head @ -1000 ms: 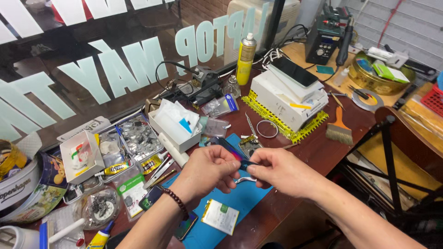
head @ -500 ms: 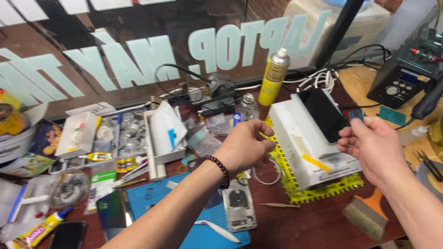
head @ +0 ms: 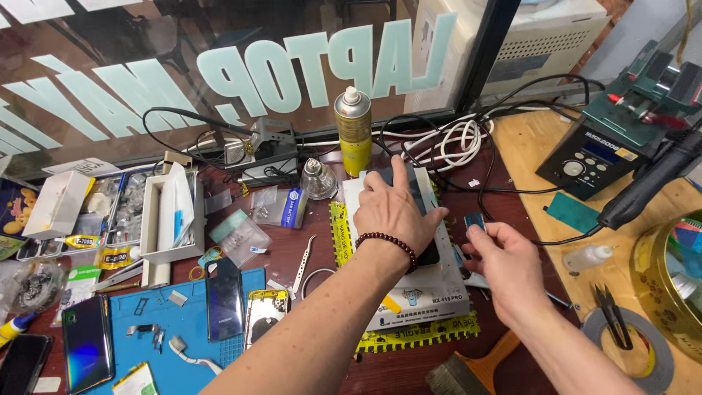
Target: The person retrieves a small adhesive strip from a parts bin and moves to a workbench. They hold a light green smartphone and repeatedly apply adhesive from a small bottle to the back of the phone, pressing the strip into place multiple times.
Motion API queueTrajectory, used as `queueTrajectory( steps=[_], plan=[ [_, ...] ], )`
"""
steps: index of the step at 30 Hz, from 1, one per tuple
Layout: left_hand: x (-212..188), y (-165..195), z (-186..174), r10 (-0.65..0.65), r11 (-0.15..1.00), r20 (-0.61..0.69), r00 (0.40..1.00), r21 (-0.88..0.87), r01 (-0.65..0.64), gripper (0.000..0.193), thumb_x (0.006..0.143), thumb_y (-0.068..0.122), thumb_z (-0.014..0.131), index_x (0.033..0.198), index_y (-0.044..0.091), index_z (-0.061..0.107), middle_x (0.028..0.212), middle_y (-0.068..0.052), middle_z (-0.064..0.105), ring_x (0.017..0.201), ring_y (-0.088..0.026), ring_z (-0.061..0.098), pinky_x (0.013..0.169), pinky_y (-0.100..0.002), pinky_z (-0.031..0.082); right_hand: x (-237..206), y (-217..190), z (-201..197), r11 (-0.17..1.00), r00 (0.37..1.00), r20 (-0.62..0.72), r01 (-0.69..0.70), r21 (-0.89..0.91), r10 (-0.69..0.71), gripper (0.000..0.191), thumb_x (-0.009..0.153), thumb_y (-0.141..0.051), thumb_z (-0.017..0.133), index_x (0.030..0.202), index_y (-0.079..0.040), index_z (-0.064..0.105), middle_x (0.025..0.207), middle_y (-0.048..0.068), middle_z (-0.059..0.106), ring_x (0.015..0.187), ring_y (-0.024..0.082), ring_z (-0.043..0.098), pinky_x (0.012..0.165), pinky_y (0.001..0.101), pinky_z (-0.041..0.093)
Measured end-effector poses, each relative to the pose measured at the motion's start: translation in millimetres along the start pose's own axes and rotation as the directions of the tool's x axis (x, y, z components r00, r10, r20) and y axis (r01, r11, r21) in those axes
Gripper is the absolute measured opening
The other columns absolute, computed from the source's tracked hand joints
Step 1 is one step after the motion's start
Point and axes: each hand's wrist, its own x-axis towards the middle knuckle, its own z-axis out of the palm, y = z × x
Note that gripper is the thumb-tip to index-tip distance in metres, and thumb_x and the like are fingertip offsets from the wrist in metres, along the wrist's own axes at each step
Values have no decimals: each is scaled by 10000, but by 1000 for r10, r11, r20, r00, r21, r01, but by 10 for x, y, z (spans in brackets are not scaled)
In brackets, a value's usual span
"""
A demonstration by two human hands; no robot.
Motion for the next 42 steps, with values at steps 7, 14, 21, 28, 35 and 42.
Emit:
queueTrajectory(
  steps=[7, 14, 21, 28, 35, 42],
  plan=[
    [76, 7, 142, -78, 997, -20, 997, 27, 79, 1193, 728, 521, 848, 1590, 126, 123, 1345, -332, 389, 1175, -484, 542, 969, -492, 524, 290, 181, -408, 998, 999, -37, 5, 66, -3, 153, 1001, -178, 656, 1036, -29, 651, 873, 27, 637, 735, 123, 607, 670, 309, 546],
    [82, -47, -33, -70, 997, 1, 998, -45, 70, 1175, 684, 470, 820, 1588, 69, 185, 1277, -360, 482, 1151, -469, 592, 981, -470, 536, 463, 41, -873, 990, 973, -215, -51, 129, 78, 191, 975, -116, 658, 1161, -108, 615, 904, 24, 635, 735, 118, 602, 662, 309, 540],
    [170, -434, -399, -46, 686, 68, 997, -723, 81, 871, 766, 456, 694, 1448, -19, 433, 1180, -178, 673, 1056, -308, 724, 898, -434, 583, 387, -209, -575, 995, 995, -88, 51, 86, -44, 237, 998, -99, 634, 1218, -30, 687, 929, 43, 633, 746, 120, 599, 667, 290, 527],
    [24, -637, -494, 227, -40, 525, 820, -837, 546, 454, 947, 298, 514, 1276, -3, 600, 1109, -172, 730, 974, -285, 744, 854, -451, 635, 226, -523, -242, 988, 987, 46, 153, -37, -151, 218, 976, -175, 656, 1097, -17, 744, 941, 54, 712, 763, 117, 643, 660, 266, 538],
    [-70, -453, -124, 207, -65, 434, 877, -888, 455, 272, 982, 167, 598, 1217, 41, 653, 1098, -109, 747, 953, -237, 727, 844, -407, 617, -306, -696, 128, 838, 953, 207, 294, -459, -221, 310, 916, -329, 688, 1027, -58, 790, 832, 5, 800, 723, 59, 696, 633, 232, 542],
    [-98, -452, -57, 266, -171, 377, 887, -887, 428, 235, 927, 40, 683, 1161, 20, 670, 1104, -111, 744, 970, -223, 724, 888, -394, 604, -438, -873, 341, 959, 944, 309, 190, -212, -119, 294, 922, -284, 701, 990, -12, 791, 813, -2, 752, 713, 37, 619, 613, 233, 503]
  ],
)
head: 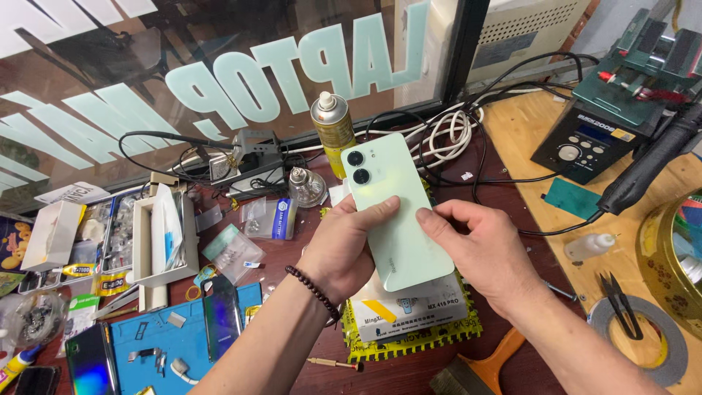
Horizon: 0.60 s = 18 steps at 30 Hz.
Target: The person retrieves a small adhesive strip from a parts bin and moves to a workbench. They hold a light green smartphone and repeatedly apply adhesive from a small bottle to the back of the phone, pressing the strip into place multiple times.
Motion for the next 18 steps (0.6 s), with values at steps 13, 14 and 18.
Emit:
queueTrajectory(
  steps=[13, 14, 18],
  plan=[
    [-102, 177, -94, 28, 998, -5, 1000, -65, -28, 301, 913, 64, 681, 1205, 10, 629, 1145, -118, 723, 1037, -242, 714, 940, -411, 599, 39, -160, 30, 993, 984, 134, -120, -7, 119, 333, 946, -312, 665, 951, -2, 785, 793, -13, 716, 733, 47, 590, 649, 243, 479],
    [-102, 193, -92, 38, 997, 7, 999, -72, -37, 310, 921, 76, 677, 1220, 14, 621, 1159, -115, 719, 1056, -241, 708, 954, -413, 594, 50, -157, 26, 993, 982, 143, -120, -11, 120, 333, 947, -309, 673, 950, 6, 782, 793, -8, 706, 729, 54, 580, 648, 249, 474],
    [-65, 431, -111, 1, 997, -38, 999, -74, -4, 383, 967, 257, 619, 1271, 24, 621, 1183, -123, 717, 1114, -261, 687, 1017, -449, 542, 209, -169, 29, 995, 987, 155, 50, -83, -37, 391, 990, -345, 635, 970, 9, 800, 838, -23, 717, 769, 26, 569, 684, 231, 485]
  ],
)
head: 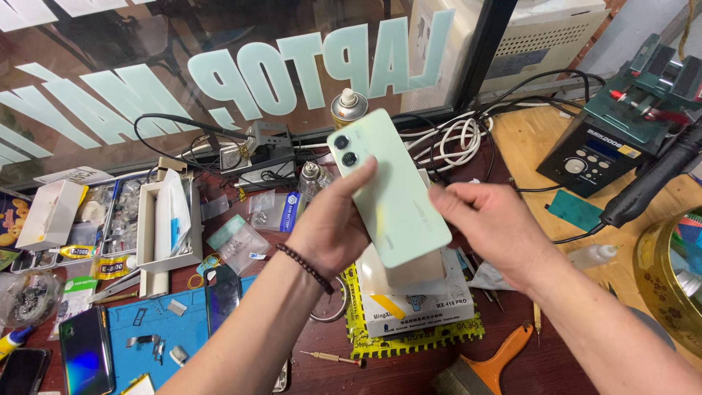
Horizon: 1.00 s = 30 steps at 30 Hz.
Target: The person retrieves a small adhesive strip from a parts bin and moves to a workbench. They hold a light green smartphone and repeatedly apply adhesive from a small bottle to the back of the phone, pressing the strip into place multiple times.
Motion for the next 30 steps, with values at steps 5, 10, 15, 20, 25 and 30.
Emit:
queueTrajectory(
  steps=[5, 10, 15, 20, 25, 30],
  plan=[
    [3, 537, -117, 139, 984, 36, 990, -117, -134, 521, 1017, 445, 497, 1330, 43, 610, 1291, -129, 678, 1226, -279, 635, 1102, -468, 493, 260, -20, -215, 992, 966, -224, -125, 22, 127, 270, 965, -260, 669, 1058, -23, 757, 853, -1, 698, 729, 99, 605, 638, 274, 504],
    [-85, 591, -352, 99, 980, 30, 995, -176, -93, 649, 951, 545, 452, 1277, 8, 619, 1243, -153, 703, 1160, -304, 669, 1028, -491, 501, 194, 203, -94, 990, 963, -229, -134, 43, 140, 294, 920, -101, 711, 1214, -99, 699, 900, 18, 709, 749, 113, 622, 653, 280, 511],
    [-8, 236, -437, 63, 995, -18, 998, -72, -64, 356, 948, 165, 649, 1276, 31, 611, 1216, -109, 700, 1139, -276, 683, 1065, -458, 535, 224, 251, 104, 953, 975, -141, -128, 275, 172, 280, 948, -112, 700, 1190, 21, 649, 907, -8, 695, 782, 78, 619, 689, 250, 520],
    [7, -2, -388, 51, 998, -14, 999, -31, -52, 376, 884, -11, 657, 1255, 33, 610, 1195, -114, 708, 1092, -276, 707, 1009, -443, 572, 160, 156, 185, 988, 992, -119, -18, 155, 37, 327, 979, -106, 674, 1298, -47, 632, 907, 53, 728, 808, 127, 662, 691, 287, 538],
    [-31, -63, -314, 48, 998, 25, 999, -28, -47, 364, 883, -14, 657, 1244, 10, 612, 1177, -137, 717, 1084, -288, 712, 999, -441, 578, 92, 68, 214, 994, 991, -133, -6, 113, 21, 271, 945, -167, 652, 1132, 0, 756, 962, 24, 771, 856, 64, 671, 744, 229, 532],
    [-59, -80, -264, 52, 999, 21, 998, -3, -52, 318, 915, 16, 641, 1231, 0, 612, 1162, -126, 712, 1065, -264, 704, 979, -423, 575, 76, 47, 246, 992, 994, -94, -43, 117, 54, 274, 912, -191, 721, 1092, 7, 782, 945, 39, 771, 837, 57, 650, 740, 234, 513]
  ],
)
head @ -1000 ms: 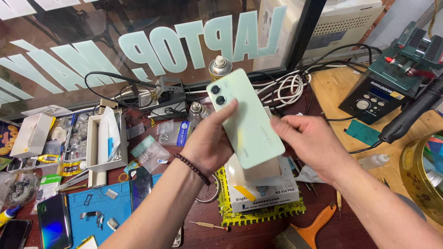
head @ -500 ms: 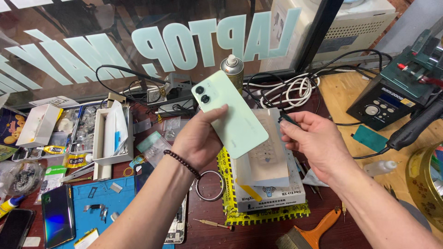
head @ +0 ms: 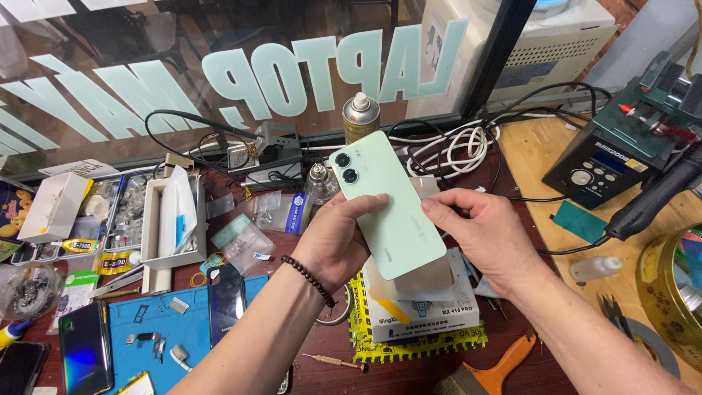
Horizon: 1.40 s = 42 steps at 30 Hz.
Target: The person retrieves a small adhesive strip from a parts bin and moves to a workbench. They hold a light green smartphone and repeatedly apply adhesive from a small bottle to the back of the phone, pressing the strip into place multiple times.
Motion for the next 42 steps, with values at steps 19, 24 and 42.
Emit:
queueTrajectory(
  steps=[19, 24, 42],
  plan=[
    [37, -119, -45, -93, 992, -34, 995, -90, 90, 396, 995, 303, 574, 1271, 21, 613, 1238, -135, 699, 1140, -264, 674, 1035, -436, 518, -56, 87, 14, 999, 1000, -1, -16, -31, 16, 255, 903, -199, 729, 1038, 8, 791, 908, 29, 772, 798, 55, 645, 713, 239, 523],
    [45, -55, -65, -149, 976, -97, 984, -173, 130, 505, 1002, 436, 540, 1321, 48, 592, 1282, -116, 692, 1209, -266, 649, 1099, -469, 473, -40, 137, -40, 992, 1000, 8, -22, -123, 23, 248, 907, -202, 722, 1035, -2, 795, 903, 21, 776, 798, 53, 655, 711, 237, 532],
    [-103, 170, -264, -130, 949, -207, 970, -308, 62, 616, 1033, 552, 344, 1340, 82, 598, 1381, -130, 645, 1312, -315, 583, 1166, -532, 376, 117, 1167, -669, 841, 882, -130, -375, 390, 453, 247, 1016, -268, 636, 1145, -62, 593, 964, 44, 666, 838, 167, 619, 718, 339, 543]
  ],
)
